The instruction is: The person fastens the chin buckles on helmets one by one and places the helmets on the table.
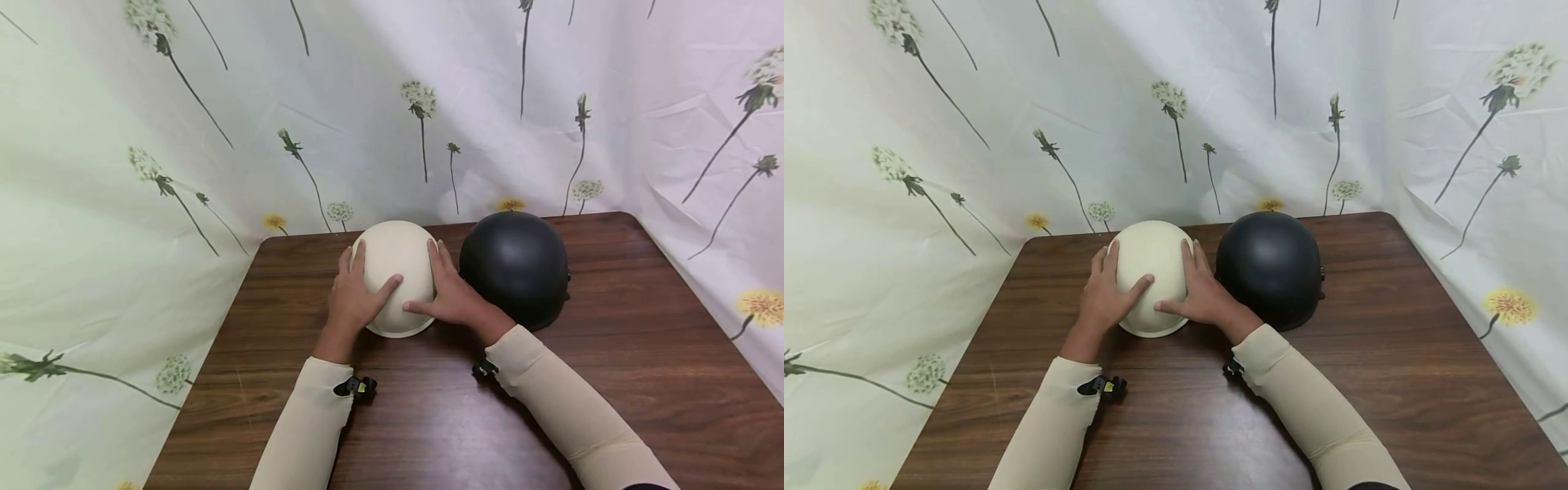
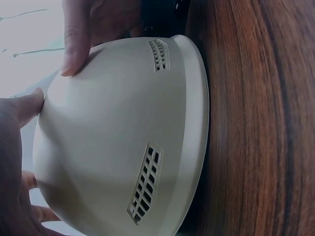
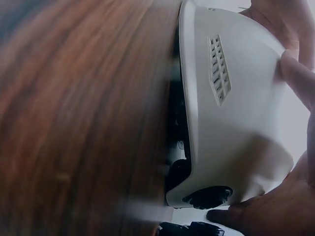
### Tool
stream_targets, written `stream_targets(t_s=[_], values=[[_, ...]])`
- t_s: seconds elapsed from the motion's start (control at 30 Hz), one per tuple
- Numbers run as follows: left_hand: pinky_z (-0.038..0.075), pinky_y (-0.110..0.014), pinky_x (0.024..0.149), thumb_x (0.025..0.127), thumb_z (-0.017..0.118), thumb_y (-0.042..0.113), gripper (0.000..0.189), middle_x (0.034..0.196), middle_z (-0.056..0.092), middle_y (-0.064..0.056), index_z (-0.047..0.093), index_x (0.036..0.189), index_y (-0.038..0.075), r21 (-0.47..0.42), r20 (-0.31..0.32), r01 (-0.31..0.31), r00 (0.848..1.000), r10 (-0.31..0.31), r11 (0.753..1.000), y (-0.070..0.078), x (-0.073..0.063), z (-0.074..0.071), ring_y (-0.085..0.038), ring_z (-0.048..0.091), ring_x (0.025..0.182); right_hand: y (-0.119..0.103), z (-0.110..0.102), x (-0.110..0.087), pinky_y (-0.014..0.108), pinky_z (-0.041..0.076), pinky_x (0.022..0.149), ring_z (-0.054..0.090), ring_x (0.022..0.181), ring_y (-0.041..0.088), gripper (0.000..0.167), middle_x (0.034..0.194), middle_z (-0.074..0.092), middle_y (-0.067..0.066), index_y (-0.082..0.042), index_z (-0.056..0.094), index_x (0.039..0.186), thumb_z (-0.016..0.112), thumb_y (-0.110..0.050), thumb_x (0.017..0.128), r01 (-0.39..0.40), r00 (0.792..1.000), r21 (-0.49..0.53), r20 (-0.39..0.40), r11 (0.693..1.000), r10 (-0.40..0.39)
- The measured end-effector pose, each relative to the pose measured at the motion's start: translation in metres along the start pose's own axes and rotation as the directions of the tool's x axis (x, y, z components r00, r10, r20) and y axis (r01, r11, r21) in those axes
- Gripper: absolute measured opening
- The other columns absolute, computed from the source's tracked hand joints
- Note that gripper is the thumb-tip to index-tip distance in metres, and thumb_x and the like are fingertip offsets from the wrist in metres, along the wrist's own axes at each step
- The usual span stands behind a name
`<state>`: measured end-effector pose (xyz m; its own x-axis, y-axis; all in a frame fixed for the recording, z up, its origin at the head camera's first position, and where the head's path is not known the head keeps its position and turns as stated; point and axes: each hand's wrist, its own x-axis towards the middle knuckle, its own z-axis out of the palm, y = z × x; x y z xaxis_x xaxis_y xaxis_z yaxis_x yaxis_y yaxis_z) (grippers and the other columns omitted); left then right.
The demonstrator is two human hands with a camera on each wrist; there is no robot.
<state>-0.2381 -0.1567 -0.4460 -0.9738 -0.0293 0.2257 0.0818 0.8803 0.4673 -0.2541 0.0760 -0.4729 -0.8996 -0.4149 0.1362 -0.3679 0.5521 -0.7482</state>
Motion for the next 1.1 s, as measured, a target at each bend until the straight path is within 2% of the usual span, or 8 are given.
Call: stream_targets(t_s=[0.27, 0.5, 0.63, 0.7, 0.8, 0.9, 1.1], values=[[0.051, -0.07, 0.094, 0.085, 0.06, 0.083, 0.111, 0.169, 0.022, -0.014, 0.017, 0.17, 0.026, 0.001, -0.003, -0.01, 1.0, 0.01, 1.0, 0.002, 0.001, -0.001, -0.055, 0.054, 0.126, -0.003, 0.002, 0.0, 0.062, 0.044, 0.111, 0.025, 0.156, 0.046, 0.135, 0.176, -0.015, 0.011, -0.027, -0.013, 0.168, 0.083, -0.066, 0.081, 0.019, 0.999, -0.01, -0.039, 1.0, -0.019], [0.051, -0.069, 0.092, 0.083, 0.062, 0.085, 0.113, 0.166, 0.021, -0.016, 0.016, 0.17, 0.03, -0.017, -0.013, -0.002, 1.0, 0.002, 1.0, 0.002, 0.001, -0.005, -0.057, 0.054, 0.123, -0.01, 0.004, 0.0, 0.062, 0.047, 0.108, 0.032, 0.152, 0.047, 0.136, 0.176, -0.01, 0.013, -0.029, -0.008, 0.169, 0.082, -0.072, 0.077, 0.031, 0.997, -0.069, -0.072, 0.997, -0.036], [0.051, -0.068, 0.094, 0.082, 0.063, 0.084, 0.113, 0.165, 0.022, -0.018, 0.017, 0.17, 0.029, -0.044, -0.03, -0.003, 1.0, 0.002, 0.999, 0.002, -0.001, -0.007, -0.055, 0.054, 0.125, -0.015, 0.003, -0.002, 0.063, 0.046, 0.108, 0.028, 0.154, 0.048, 0.134, 0.176, -0.006, 0.015, -0.03, -0.004, 0.169, 0.082, -0.073, 0.076, 0.06, 0.993, -0.1, -0.099, 0.993, -0.07], [0.051, -0.067, 0.094, 0.083, 0.065, 0.082, 0.113, 0.165, 0.022, -0.019, 0.017, 0.17, 0.028, -0.059, -0.037, -0.002, 0.999, 0.0, 0.998, 0.002, -0.002, -0.009, -0.054, 0.054, 0.126, -0.018, 0.003, -0.003, 0.065, 0.041, 0.112, 0.022, 0.157, 0.048, 0.134, 0.176, -0.005, 0.015, -0.029, -0.002, 0.17, 0.083, -0.072, 0.076, 0.084, 0.988, -0.12, -0.118, 0.989, -0.098], [0.051, -0.066, 0.096, 0.083, 0.066, 0.081, 0.114, 0.165, 0.023, -0.019, 0.017, 0.17, 0.028, -0.079, -0.042, 0.003, 0.999, -0.006, 0.997, 0.004, -0.003, -0.012, -0.053, 0.055, 0.126, -0.021, 0.001, -0.004, 0.067, 0.029, 0.12, 0.014, 0.16, 0.044, 0.132, 0.176, 0.001, 0.017, -0.024, 0.006, 0.171, 0.086, -0.068, 0.076, 0.132, 0.975, -0.153, -0.156, 0.979, -0.156], [0.051, -0.066, 0.096, 0.083, 0.067, 0.08, 0.114, 0.164, 0.023, -0.02, 0.017, 0.17, 0.026, -0.105, -0.044, 0.01, 0.999, -0.014, 0.994, 0.006, -0.004, -0.016, -0.052, 0.056, 0.125, -0.024, -0.001, -0.006, 0.067, 0.019, 0.123, 0.014, 0.161, 0.039, 0.129, 0.175, 0.008, 0.019, -0.018, 0.015, 0.17, 0.09, -0.062, 0.075, 0.184, 0.955, -0.178, -0.201, 0.967, -0.219], [0.053, -0.064, 0.095, 0.084, 0.069, 0.077, 0.113, 0.16, 0.028, -0.02, 0.017, 0.17, 0.025, -0.185, -0.039, 0.023, 0.999, -0.031, 0.983, 0.011, -0.007, -0.024, -0.051, 0.06, 0.12, -0.031, -0.006, -0.01, 0.072, 0.021, 0.12, 0.021, 0.158, 0.043, 0.124, 0.173, 0.02, 0.019, -0.011, 0.027, 0.168, 0.093, -0.055, 0.073, 0.274, 0.9, -0.21, -0.287, 0.939, -0.327]])
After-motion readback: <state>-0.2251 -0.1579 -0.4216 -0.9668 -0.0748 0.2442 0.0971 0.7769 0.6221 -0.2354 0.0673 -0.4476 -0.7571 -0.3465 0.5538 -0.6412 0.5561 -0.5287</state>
